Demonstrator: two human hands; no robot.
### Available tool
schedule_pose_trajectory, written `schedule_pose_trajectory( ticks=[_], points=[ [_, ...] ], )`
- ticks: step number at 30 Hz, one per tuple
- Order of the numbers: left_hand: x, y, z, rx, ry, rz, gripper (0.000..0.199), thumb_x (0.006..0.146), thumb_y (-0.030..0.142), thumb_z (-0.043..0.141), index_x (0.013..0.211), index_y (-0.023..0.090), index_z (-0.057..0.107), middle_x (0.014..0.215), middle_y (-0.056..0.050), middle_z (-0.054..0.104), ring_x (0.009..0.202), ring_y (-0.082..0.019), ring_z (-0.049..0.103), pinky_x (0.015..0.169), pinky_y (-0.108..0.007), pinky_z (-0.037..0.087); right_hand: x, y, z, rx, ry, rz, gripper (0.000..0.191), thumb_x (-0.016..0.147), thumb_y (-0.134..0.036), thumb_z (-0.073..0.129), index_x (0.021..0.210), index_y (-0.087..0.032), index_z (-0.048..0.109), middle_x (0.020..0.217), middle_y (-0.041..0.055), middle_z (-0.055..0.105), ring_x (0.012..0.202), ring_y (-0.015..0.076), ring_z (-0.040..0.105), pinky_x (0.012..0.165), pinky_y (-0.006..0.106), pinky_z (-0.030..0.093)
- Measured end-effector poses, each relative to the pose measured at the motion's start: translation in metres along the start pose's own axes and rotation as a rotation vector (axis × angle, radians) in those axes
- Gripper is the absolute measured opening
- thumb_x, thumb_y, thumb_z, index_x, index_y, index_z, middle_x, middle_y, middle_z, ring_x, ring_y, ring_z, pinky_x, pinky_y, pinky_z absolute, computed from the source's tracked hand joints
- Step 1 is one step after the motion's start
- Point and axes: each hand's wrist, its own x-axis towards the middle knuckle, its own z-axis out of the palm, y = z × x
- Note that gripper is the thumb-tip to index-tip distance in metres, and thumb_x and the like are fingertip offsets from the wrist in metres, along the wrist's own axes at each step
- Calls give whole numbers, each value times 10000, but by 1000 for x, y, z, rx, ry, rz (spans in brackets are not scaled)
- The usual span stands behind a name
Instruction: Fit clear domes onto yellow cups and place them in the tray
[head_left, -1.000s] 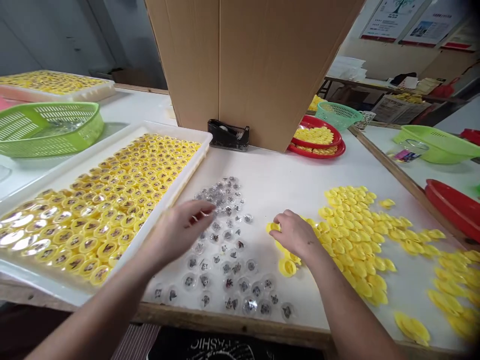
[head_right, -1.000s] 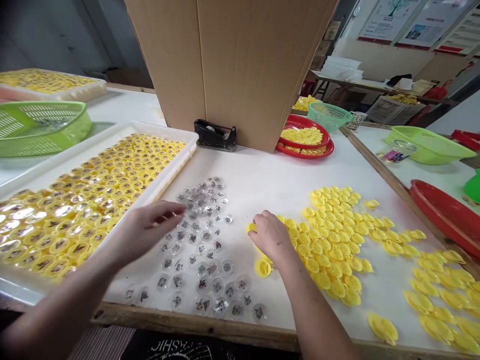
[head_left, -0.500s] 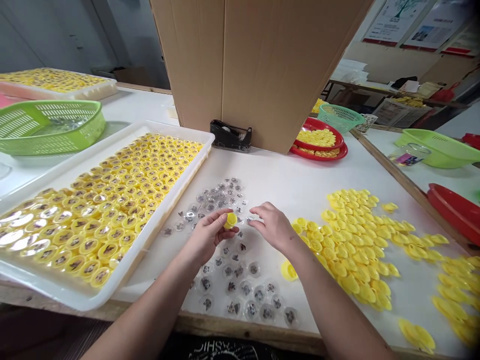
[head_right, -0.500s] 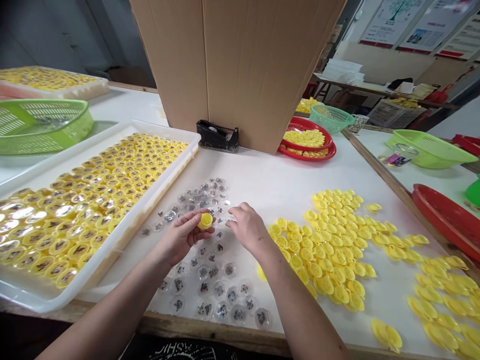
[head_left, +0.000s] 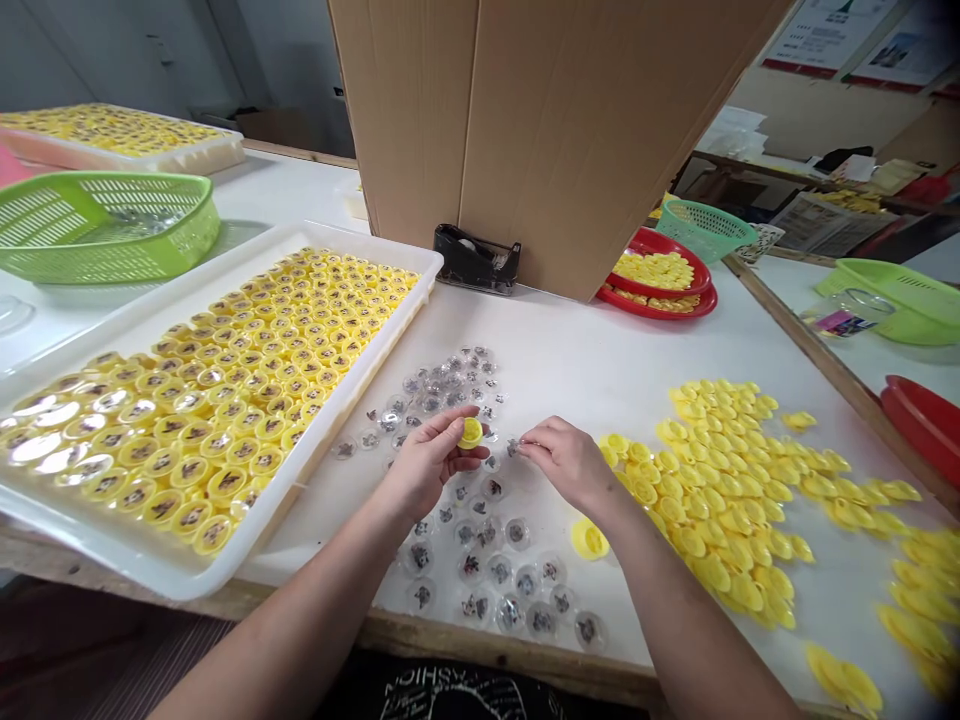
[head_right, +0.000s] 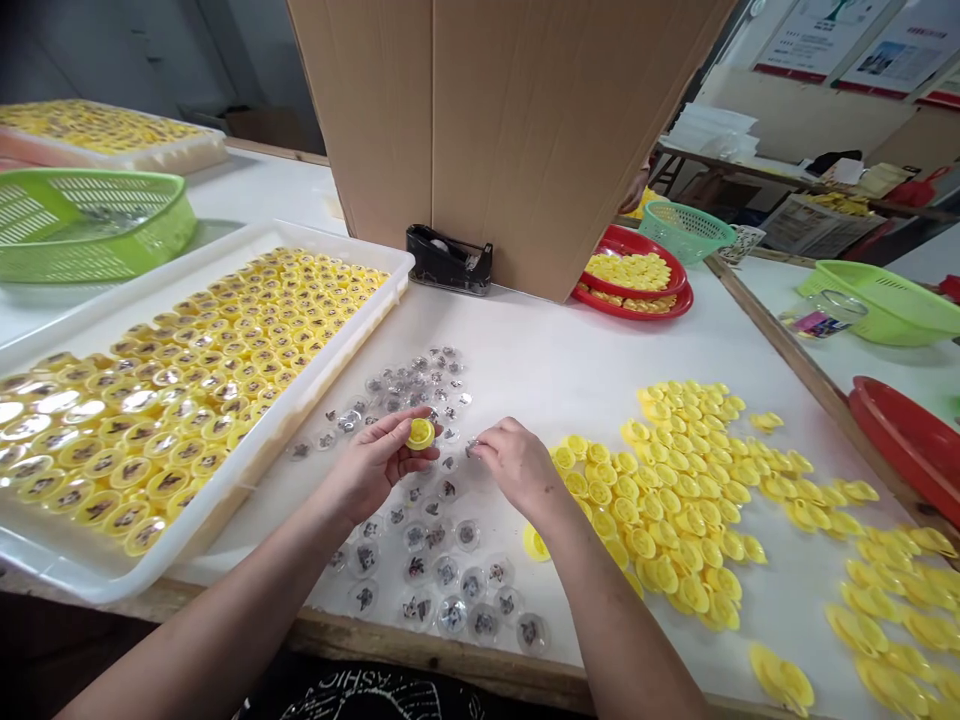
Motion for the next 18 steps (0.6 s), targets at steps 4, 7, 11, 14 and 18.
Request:
schedule_pose_trajectory(
  ticks=[4, 7, 11, 14, 18],
  points=[
    [-3, -5, 3, 23, -48, 3, 482, 779, 349, 686, 1213, 207, 532, 966, -57, 655, 744, -174, 683, 652, -243, 524, -13, -10, -6, 284, 80, 92, 192, 881, -286, 492, 1033, -206, 579, 823, 14, 633, 733, 147, 647, 662, 283, 504],
    [-6, -10, 6, 47, -81, -5, 478, 772, 351, 700, 1190, 184, 541, 931, -59, 662, 764, -182, 682, 675, -254, 527, -17, -23, -2, 734, 62, 144, 218, 837, -303, 551, 1029, -199, 546, 731, -20, 599, 646, 135, 635, 568, 256, 492],
    [-8, -13, 9, -7, -112, -40, 462, 810, 369, 654, 1187, 124, 549, 936, -114, 683, 812, -209, 681, 723, -289, 533, -15, -31, 8, 897, 9, 130, 177, 808, -295, 590, 957, -200, 581, 691, -33, 582, 599, 109, 587, 547, 239, 459],
    [-9, -13, 9, -71, -130, -81, 452, 830, 325, 634, 1208, 95, 540, 941, -142, 693, 833, -221, 682, 746, -303, 531, -13, -28, 12, 829, 15, 144, 196, 812, -299, 594, 990, -219, 581, 700, -44, 569, 573, 94, 564, 541, 231, 441],
    [-10, -11, 7, -86, -161, -88, 493, 769, 283, 708, 1207, 110, 561, 953, -129, 698, 781, -192, 680, 749, -297, 524, -15, -26, 11, 790, -12, 149, 188, 816, -323, 594, 983, -237, 603, 722, -41, 582, 574, 95, 572, 534, 228, 447]
  ],
)
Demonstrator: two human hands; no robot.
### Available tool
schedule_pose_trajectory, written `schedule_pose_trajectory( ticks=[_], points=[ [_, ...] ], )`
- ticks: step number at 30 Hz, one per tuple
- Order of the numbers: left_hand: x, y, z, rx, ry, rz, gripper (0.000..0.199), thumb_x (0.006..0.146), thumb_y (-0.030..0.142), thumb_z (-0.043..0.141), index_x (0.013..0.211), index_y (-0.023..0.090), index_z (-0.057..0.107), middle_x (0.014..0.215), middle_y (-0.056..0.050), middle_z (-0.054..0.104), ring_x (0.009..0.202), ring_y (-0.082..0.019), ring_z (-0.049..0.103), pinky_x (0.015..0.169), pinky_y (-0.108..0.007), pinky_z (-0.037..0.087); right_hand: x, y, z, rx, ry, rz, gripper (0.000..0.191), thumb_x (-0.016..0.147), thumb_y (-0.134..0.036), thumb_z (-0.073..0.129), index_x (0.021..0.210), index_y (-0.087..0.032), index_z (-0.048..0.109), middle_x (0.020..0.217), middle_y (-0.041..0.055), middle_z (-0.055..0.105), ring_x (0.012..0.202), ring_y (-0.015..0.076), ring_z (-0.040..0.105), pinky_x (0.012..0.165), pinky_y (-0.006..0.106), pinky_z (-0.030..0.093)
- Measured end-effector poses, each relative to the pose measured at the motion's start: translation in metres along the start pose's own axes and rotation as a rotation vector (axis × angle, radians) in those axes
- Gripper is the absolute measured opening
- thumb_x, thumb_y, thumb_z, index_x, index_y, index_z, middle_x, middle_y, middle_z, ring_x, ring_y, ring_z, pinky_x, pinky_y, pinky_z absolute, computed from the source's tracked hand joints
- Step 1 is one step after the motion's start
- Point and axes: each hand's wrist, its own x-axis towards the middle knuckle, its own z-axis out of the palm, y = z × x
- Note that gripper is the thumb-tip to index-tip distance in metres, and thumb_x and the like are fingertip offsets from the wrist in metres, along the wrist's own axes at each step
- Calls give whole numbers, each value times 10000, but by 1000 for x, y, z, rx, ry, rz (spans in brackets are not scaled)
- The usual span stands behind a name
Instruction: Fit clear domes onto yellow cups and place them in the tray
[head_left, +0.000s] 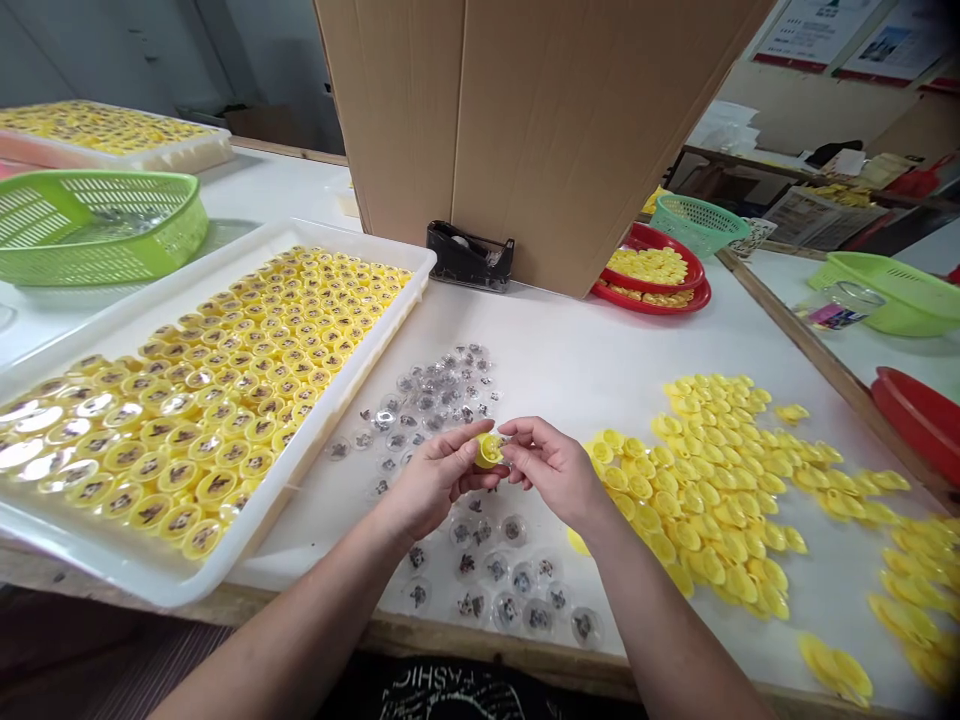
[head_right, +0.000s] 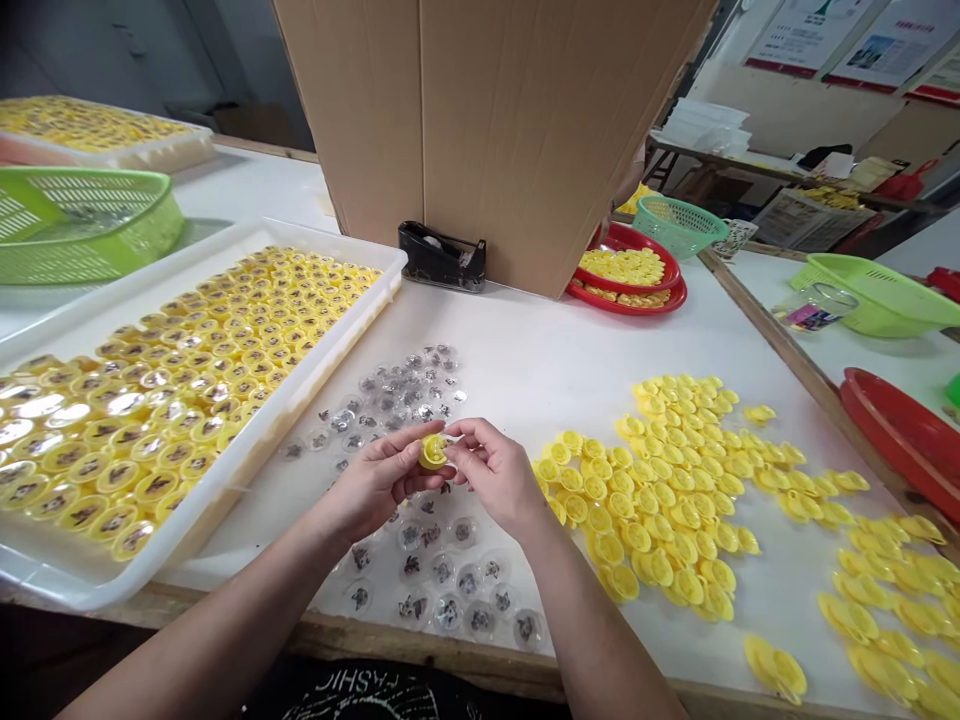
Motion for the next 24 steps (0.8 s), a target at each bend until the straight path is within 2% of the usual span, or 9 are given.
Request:
schedule_pose_trajectory(
  ticks=[4, 8, 12, 15, 17, 21, 24],
  points=[
    [0, -1, 1, 94, 32, 9, 509, 720, 335, 753, 1166, 137, 608, 887, -86, 699, 708, -155, 658, 696, -280, 514, -6, -5, 2, -59, 1, 35, 188, 814, -312, 586, 977, -235, 638, 611, -43, 581, 533, 110, 562, 497, 230, 452],
    [1, -6, 4, 210, 70, 33, 468, 710, 356, 757, 1117, 154, 641, 856, -58, 689, 677, -130, 628, 655, -256, 495, -11, -12, 8, -167, 31, 47, 207, 793, -335, 618, 964, -227, 660, 634, -25, 610, 562, 134, 601, 522, 254, 490],
    [2, -10, 4, 137, 46, 25, 467, 715, 358, 754, 1127, 165, 650, 885, -63, 687, 692, -111, 605, 664, -239, 495, -15, -18, 8, -328, 56, -102, 153, 788, -245, 629, 935, -226, 664, 746, -2, 645, 635, 139, 617, 600, 272, 513],
    [2, -9, 2, 7, -19, -18, 470, 727, 362, 744, 1143, 166, 649, 903, -81, 689, 699, -115, 617, 689, -247, 504, -16, -22, 5, -488, 95, -267, 234, 769, -129, 616, 982, -223, 635, 913, 26, 656, 723, 141, 612, 658, 281, 514],
    [1, -8, 1, -27, -48, -43, 464, 716, 327, 759, 1140, 169, 654, 918, -87, 692, 706, -121, 629, 713, -252, 505, -17, -24, 2, -570, 94, -340, 278, 759, -93, 619, 1008, -217, 608, 933, 31, 650, 757, 146, 607, 682, 287, 511],
    [0, -7, 0, -7, -63, -54, 442, 696, 283, 779, 1112, 180, 672, 925, -81, 696, 719, -127, 639, 703, -243, 501, -18, -28, -2, -636, 39, -402, 219, 765, -75, 625, 939, -208, 615, 886, 26, 633, 790, 151, 602, 711, 295, 502],
    [-1, -7, 1, 2, -68, -33, 397, 700, 286, 775, 1074, 183, 688, 914, -70, 693, 695, -112, 625, 645, -218, 489, -19, -30, -3, -571, 14, -393, 218, 757, -102, 666, 938, -218, 637, 892, 19, 636, 795, 147, 602, 710, 287, 505]
  ],
)
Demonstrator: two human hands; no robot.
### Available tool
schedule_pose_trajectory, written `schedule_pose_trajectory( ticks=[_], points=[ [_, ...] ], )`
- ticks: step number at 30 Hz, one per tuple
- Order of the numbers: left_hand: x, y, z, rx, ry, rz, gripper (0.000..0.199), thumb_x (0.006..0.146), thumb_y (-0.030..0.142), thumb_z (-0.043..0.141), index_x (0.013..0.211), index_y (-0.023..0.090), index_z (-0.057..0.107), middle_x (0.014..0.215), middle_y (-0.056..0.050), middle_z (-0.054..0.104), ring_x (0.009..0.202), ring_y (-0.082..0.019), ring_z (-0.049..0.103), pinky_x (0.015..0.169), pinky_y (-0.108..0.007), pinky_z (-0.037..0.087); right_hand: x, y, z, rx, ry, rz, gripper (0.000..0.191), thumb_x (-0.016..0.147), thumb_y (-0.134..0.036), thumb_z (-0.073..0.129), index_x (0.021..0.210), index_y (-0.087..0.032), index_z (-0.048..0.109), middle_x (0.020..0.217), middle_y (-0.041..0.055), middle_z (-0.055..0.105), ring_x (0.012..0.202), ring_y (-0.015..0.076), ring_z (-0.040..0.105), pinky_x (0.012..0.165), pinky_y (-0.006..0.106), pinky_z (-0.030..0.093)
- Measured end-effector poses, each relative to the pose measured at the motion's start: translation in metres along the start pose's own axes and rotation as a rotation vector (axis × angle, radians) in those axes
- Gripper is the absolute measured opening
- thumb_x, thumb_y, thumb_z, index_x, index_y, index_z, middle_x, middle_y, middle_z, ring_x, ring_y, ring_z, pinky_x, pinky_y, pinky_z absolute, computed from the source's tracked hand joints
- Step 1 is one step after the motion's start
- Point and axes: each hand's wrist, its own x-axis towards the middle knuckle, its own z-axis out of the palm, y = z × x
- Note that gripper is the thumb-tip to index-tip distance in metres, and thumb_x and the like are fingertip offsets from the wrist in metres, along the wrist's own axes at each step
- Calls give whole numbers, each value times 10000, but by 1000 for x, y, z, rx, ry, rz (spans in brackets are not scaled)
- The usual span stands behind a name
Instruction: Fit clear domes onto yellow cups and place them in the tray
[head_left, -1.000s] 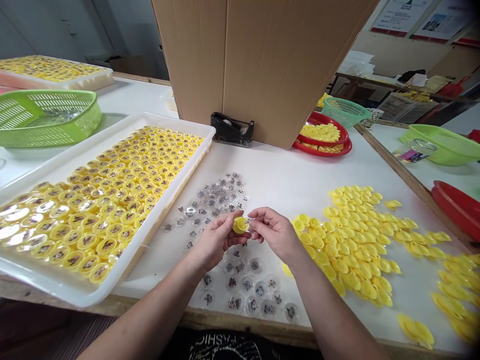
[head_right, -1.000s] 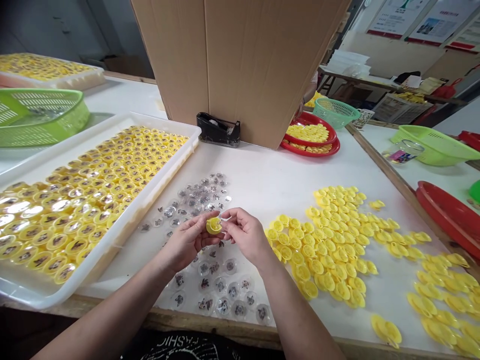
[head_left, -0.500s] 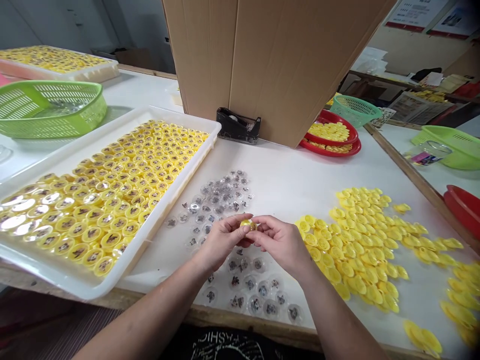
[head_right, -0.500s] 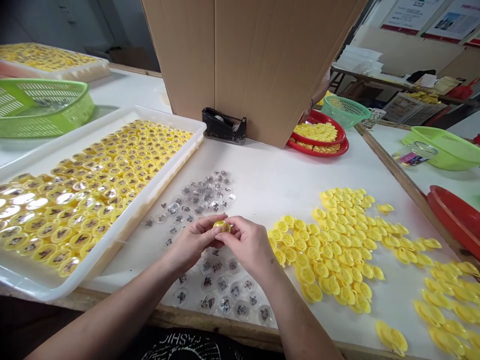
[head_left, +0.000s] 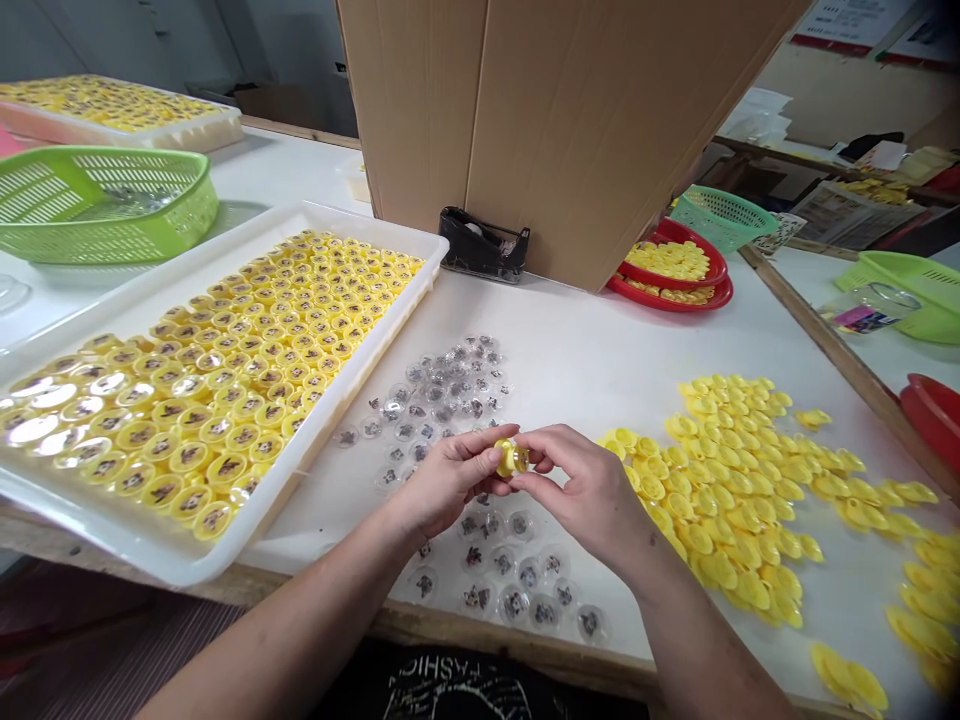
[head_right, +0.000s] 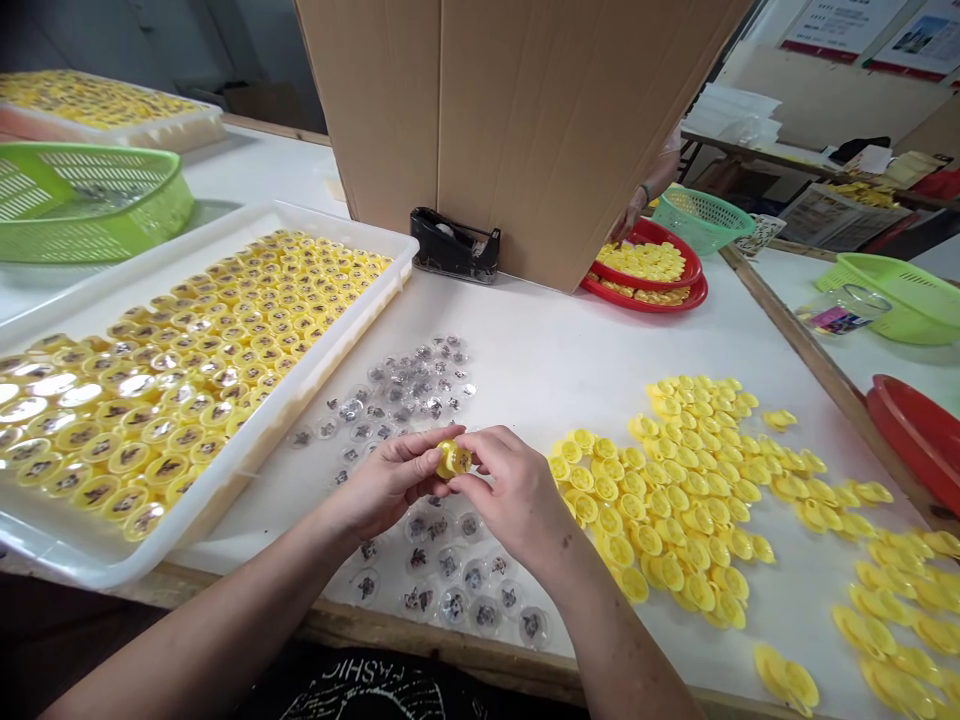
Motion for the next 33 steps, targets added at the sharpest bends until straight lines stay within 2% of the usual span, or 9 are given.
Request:
schedule_pose_trajectory(
  ticks=[3, 6, 9, 12, 18, 27, 31, 33],
  points=[
    [-1, 0, 2, 8, -20, 4, 366, 715, 296, 762, 1053, 175, 692, 850, -55, 683, 656, -93, 605, 613, -199, 475, -1, -2, 0, 77, 25, 7, 219, 746, -119, 693, 930, -231, 652, 894, 8, 644, 788, 140, 603, 701, 276, 511],
    [-1, 0, 3, 24, -45, 6, 354, 724, 311, 754, 1038, 159, 694, 811, -53, 673, 635, -87, 592, 603, -194, 467, -3, -1, 2, 38, 82, 1, 254, 730, -110, 704, 950, -223, 644, 895, 12, 647, 786, 147, 599, 716, 291, 514],
    [-1, 0, 3, 13, -42, 21, 333, 713, 310, 762, 1003, 160, 699, 865, -64, 676, 664, -99, 599, 605, -199, 464, -5, 2, 3, -27, 127, 12, 282, 705, -108, 719, 956, -205, 634, 1027, 50, 630, 777, 149, 604, 723, 307, 526],
    [0, -1, 2, 17, -39, 25, 326, 708, 307, 766, 995, 167, 698, 881, -62, 674, 667, -103, 596, 601, -207, 461, -6, 4, 3, -44, 138, 27, 233, 685, -122, 737, 887, -199, 651, 1148, 72, 591, 784, 147, 620, 730, 306, 537],
    [0, -2, 1, 77, -23, 66, 334, 698, 297, 772, 1002, 178, 701, 846, -49, 667, 676, -111, 579, 620, -233, 445, -8, 3, 4, -27, 88, 30, 227, 737, -126, 697, 941, -214, 648, 862, 17, 676, 724, 149, 638, 669, 282, 542],
    [1, 0, 2, 125, 12, 74, 363, 671, 320, 787, 990, 162, 709, 828, -50, 660, 672, -113, 559, 631, -244, 430, -9, -1, 10, -227, 109, -95, 161, 819, -127, 577, 949, -207, 630, 868, 56, 659, 786, 177, 636, 688, 301, 529],
    [-1, 1, 3, 293, 3, 77, 400, 773, 399, 683, 1096, 163, 671, 790, -40, 642, 680, -117, 542, 696, -274, 442, -8, 2, 17, -244, 123, -77, 118, 813, -121, 577, 893, -188, 633, 805, 56, 642, 726, 168, 620, 649, 290, 518],
    [-3, 1, 4, 371, -19, 114, 426, 800, 399, 654, 1164, 180, 629, 871, -50, 644, 772, -139, 559, 756, -287, 445, -8, 3, 21, -260, 166, -77, 102, 816, -119, 564, 859, -186, 627, 780, 57, 633, 700, 165, 611, 629, 287, 513]
  ],
)
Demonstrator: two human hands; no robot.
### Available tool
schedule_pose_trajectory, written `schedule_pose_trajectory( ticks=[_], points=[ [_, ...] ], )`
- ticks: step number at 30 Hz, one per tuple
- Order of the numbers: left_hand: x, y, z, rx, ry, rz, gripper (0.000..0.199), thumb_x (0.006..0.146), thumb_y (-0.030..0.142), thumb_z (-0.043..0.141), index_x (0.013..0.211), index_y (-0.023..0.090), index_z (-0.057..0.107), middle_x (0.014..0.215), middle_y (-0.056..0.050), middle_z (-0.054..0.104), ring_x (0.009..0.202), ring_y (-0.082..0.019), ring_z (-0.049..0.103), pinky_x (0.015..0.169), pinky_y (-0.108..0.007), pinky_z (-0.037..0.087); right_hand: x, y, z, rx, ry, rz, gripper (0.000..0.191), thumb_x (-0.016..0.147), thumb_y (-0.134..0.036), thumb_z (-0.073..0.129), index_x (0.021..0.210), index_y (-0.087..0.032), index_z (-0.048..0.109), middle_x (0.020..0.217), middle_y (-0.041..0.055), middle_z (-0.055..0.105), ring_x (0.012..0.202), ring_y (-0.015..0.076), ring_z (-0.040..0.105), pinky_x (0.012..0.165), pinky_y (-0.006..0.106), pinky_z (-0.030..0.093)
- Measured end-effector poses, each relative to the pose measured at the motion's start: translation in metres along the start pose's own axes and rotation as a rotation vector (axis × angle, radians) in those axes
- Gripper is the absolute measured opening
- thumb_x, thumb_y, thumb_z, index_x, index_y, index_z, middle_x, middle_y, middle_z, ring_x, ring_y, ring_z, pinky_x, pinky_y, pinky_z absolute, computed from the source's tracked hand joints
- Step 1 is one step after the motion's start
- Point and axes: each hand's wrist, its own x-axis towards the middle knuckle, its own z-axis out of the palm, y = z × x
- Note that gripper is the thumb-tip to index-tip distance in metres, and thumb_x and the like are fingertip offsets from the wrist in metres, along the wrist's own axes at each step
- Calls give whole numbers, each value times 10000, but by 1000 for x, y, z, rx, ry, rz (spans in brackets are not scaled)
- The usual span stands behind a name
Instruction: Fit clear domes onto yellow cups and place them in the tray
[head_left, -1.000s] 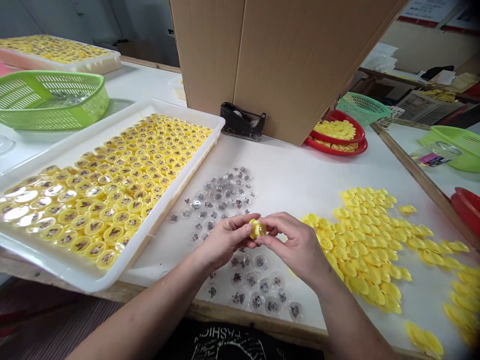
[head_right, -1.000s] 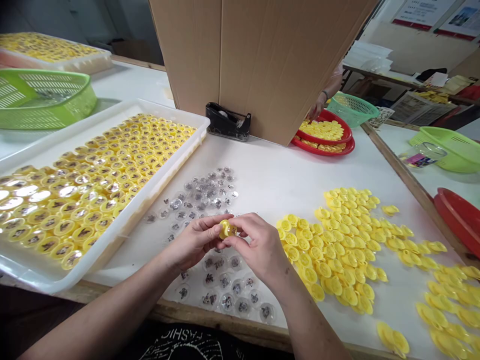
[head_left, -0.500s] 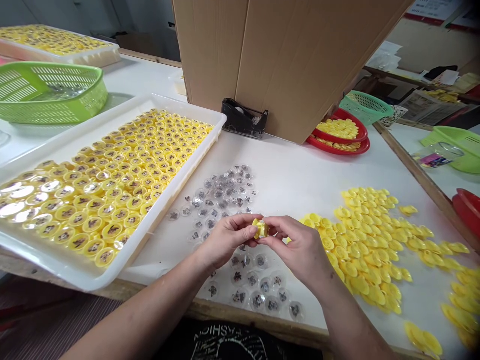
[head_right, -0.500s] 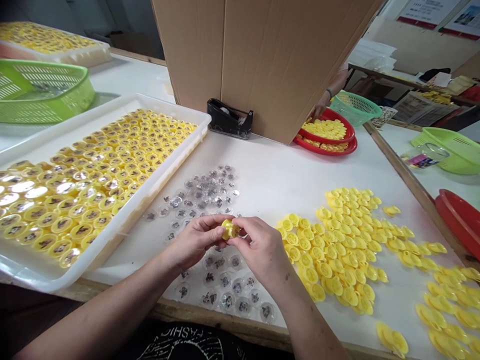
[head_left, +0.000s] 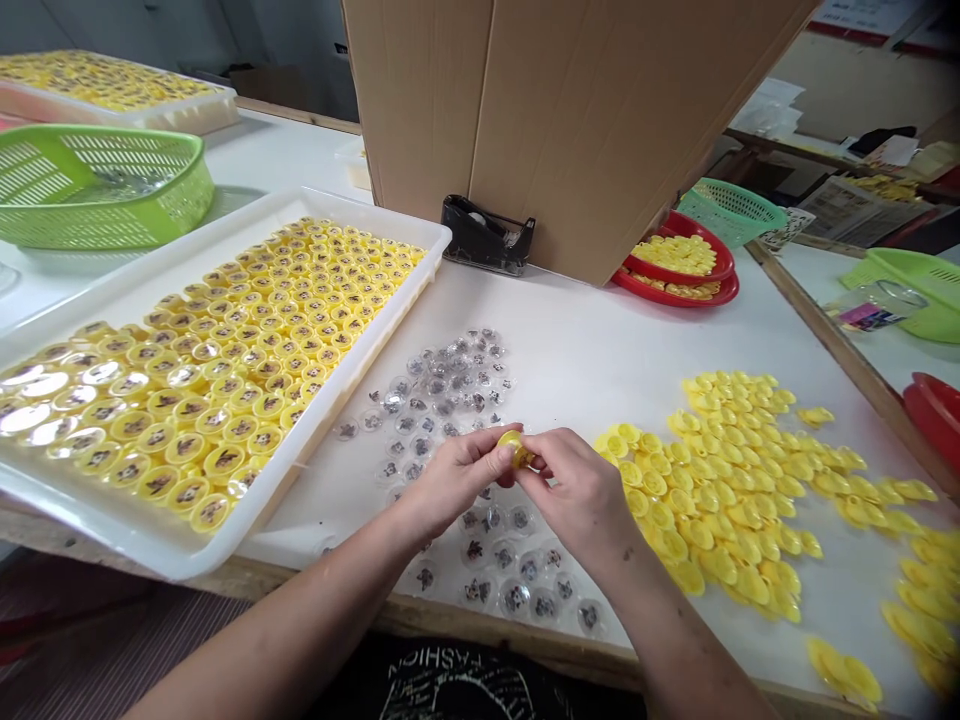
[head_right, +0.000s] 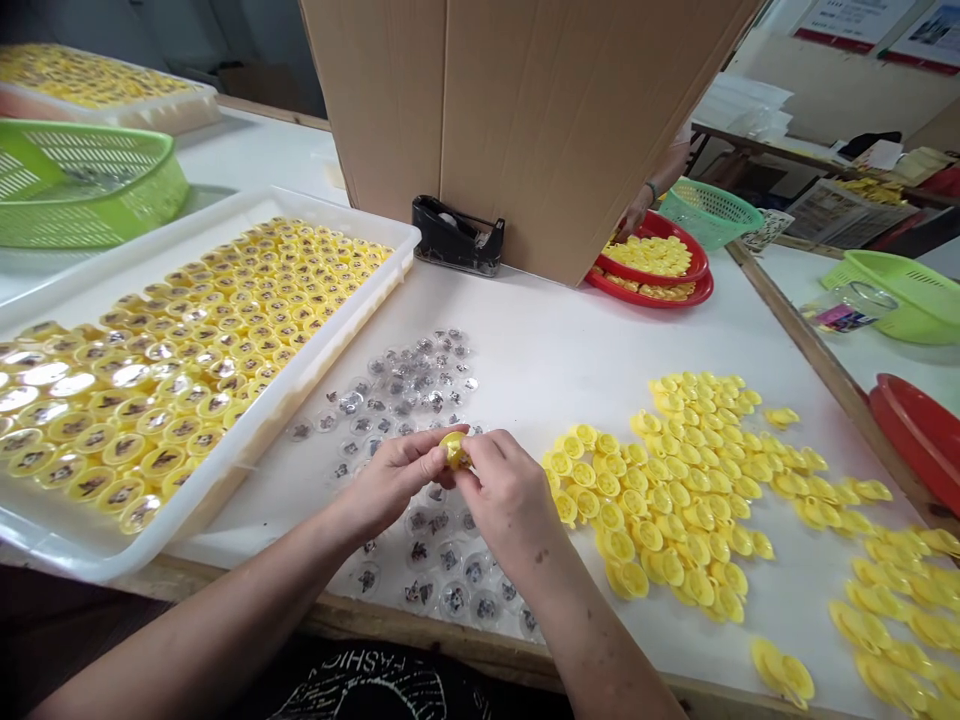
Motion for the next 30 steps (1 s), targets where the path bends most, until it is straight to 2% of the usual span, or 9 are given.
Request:
schedule_pose_trajectory(
  ticks=[2, 4, 10, 13, 15, 20, 25, 28, 30],
  points=[
    [-1, -1, 1, 68, 24, 52, 451, 773, 379, 688, 1173, 185, 614, 988, -68, 628, 830, -155, 558, 762, -286, 449, -1, -1, 3, 7, 44, 2, 103, 817, -116, 554, 856, -187, 616, 792, 60, 631, 700, 163, 609, 632, 286, 515],
    [-1, -2, 1, 130, 47, 79, 435, 763, 381, 695, 1139, 174, 623, 1010, -78, 613, 798, -154, 556, 717, -280, 455, -2, 0, 2, 57, 49, 31, 103, 807, -123, 572, 872, -193, 611, 811, 55, 629, 693, 154, 602, 636, 284, 516],
    [0, -2, 0, 135, 40, 132, 341, 801, 370, 655, 1049, 147, 590, 897, -75, 635, 803, -176, 584, 726, -304, 480, -4, 12, -6, 456, -39, 356, 280, 754, -268, 694, 1014, -210, 607, 908, 39, 624, 756, 154, 603, 689, 302, 535],
    [-1, -2, 1, 181, 79, 156, 310, 787, 349, 671, 1000, 142, 584, 888, -78, 636, 799, -178, 592, 721, -307, 486, -6, 15, -3, 665, -137, 437, 226, 794, -306, 652, 988, -195, 615, 894, 39, 657, 813, 171, 628, 753, 329, 540],
    [-3, -2, 3, 239, 111, 154, 289, 784, 336, 670, 978, 140, 587, 853, -73, 639, 765, -175, 596, 700, -300, 486, -8, 15, 2, 704, -149, 432, 171, 819, -314, 623, 938, -192, 616, 869, 40, 666, 806, 177, 633, 758, 334, 538],
    [-4, 0, 8, 395, 182, 157, 169, 823, 237, 578, 969, 154, 589, 729, -41, 632, 647, -155, 596, 605, -264, 465, -13, 16, 17, 645, -67, 413, 177, 847, -352, 590, 925, -193, 592, 839, 53, 656, 748, 180, 629, 702, 315, 536],
    [-6, 3, 12, 377, 206, 149, 245, 831, 233, 543, 1052, 148, 602, 762, -59, 638, 675, -164, 608, 625, -277, 474, -11, 20, 21, 706, -30, 461, 211, 818, -382, 621, 927, -202, 604, 829, 45, 669, 741, 180, 646, 682, 287, 564],
    [-16, 21, 8, 367, 157, 205, 311, 791, 277, 616, 1080, 162, 617, 893, -86, 651, 743, -177, 614, 650, -283, 474, -9, 17, 13, 728, -70, 434, 261, 781, -385, 658, 972, -208, 640, 882, 68, 700, 769, 205, 673, 690, 295, 588],
    [-25, 48, -9, 405, 150, 246, 335, 787, 295, 620, 1098, 170, 615, 938, -90, 652, 778, -181, 610, 666, -285, 475, -7, 16, 7, 731, -92, 408, 330, 785, -382, 650, 1071, -218, 634, 953, 87, 707, 814, 221, 683, 718, 309, 594]
  ],
)
